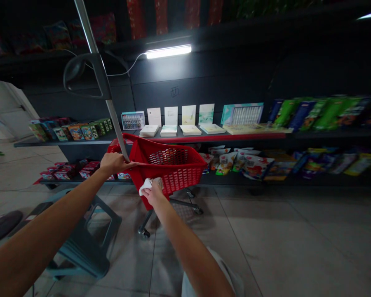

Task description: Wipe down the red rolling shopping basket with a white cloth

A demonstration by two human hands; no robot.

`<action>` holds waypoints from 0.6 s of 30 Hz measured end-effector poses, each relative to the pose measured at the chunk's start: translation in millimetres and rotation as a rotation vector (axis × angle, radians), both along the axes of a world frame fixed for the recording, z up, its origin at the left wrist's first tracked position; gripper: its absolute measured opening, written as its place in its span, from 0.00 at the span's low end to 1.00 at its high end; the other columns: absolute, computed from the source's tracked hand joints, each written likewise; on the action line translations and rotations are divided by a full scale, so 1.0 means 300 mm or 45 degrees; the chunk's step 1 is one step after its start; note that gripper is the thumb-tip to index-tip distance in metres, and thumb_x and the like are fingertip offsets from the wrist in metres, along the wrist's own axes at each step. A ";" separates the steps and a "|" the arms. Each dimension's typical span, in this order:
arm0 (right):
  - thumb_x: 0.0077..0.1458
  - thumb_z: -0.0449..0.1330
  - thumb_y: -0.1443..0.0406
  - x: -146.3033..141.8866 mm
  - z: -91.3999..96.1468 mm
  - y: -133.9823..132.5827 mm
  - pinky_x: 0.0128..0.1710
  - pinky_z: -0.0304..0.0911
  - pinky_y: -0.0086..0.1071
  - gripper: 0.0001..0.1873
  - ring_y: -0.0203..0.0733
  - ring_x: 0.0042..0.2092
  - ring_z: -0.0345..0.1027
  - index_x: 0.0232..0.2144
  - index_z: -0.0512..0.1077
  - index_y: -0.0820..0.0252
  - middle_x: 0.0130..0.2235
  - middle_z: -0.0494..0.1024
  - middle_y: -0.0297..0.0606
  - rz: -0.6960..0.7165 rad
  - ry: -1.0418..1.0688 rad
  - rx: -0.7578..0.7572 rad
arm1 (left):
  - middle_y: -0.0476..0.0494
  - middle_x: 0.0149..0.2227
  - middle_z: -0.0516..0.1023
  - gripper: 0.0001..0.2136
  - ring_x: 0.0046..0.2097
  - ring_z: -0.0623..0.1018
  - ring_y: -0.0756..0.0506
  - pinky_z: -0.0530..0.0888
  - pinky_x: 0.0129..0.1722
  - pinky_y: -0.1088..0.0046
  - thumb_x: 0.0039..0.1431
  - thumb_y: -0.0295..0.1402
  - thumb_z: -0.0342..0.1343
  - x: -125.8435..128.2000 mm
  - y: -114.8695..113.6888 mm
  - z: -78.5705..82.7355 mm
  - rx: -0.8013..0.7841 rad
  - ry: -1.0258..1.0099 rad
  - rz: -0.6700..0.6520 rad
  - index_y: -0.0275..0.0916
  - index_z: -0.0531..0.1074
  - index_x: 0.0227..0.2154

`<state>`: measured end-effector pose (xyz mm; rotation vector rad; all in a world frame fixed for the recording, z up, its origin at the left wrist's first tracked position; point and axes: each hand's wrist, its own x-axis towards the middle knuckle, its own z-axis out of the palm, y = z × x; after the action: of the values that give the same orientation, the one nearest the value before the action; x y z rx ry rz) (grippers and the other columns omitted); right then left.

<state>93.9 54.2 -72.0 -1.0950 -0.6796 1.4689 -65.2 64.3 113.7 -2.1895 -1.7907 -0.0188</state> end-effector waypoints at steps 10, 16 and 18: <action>0.64 0.56 0.62 0.116 0.116 -0.018 0.47 0.74 0.39 0.08 0.38 0.39 0.79 0.42 0.73 0.57 0.39 0.81 0.36 -0.056 0.271 0.075 | 0.29 0.38 0.84 0.44 0.44 0.82 0.31 0.70 0.41 0.64 0.51 0.73 0.35 -0.012 0.005 -0.002 0.016 0.032 0.018 0.45 0.86 0.38; 0.62 0.56 0.64 0.038 -0.044 -0.039 0.43 0.75 0.42 0.07 0.39 0.35 0.78 0.42 0.72 0.57 0.36 0.81 0.36 -0.024 0.278 -0.280 | 0.29 0.37 0.84 0.44 0.43 0.82 0.31 0.70 0.39 0.64 0.53 0.72 0.32 -0.003 -0.002 0.004 0.042 0.049 0.006 0.46 0.85 0.38; 0.62 0.55 0.66 0.050 -0.055 -0.033 0.43 0.76 0.43 0.09 0.39 0.34 0.78 0.44 0.71 0.57 0.36 0.81 0.36 -0.013 0.298 -0.299 | 0.30 0.37 0.84 0.44 0.43 0.82 0.30 0.70 0.39 0.64 0.54 0.72 0.32 0.001 -0.007 0.008 0.038 0.044 0.007 0.47 0.85 0.39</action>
<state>108.8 44.4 -88.7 -1.0774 -0.3434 1.6670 -64.9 62.2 116.0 -2.1511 -1.7669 -0.0065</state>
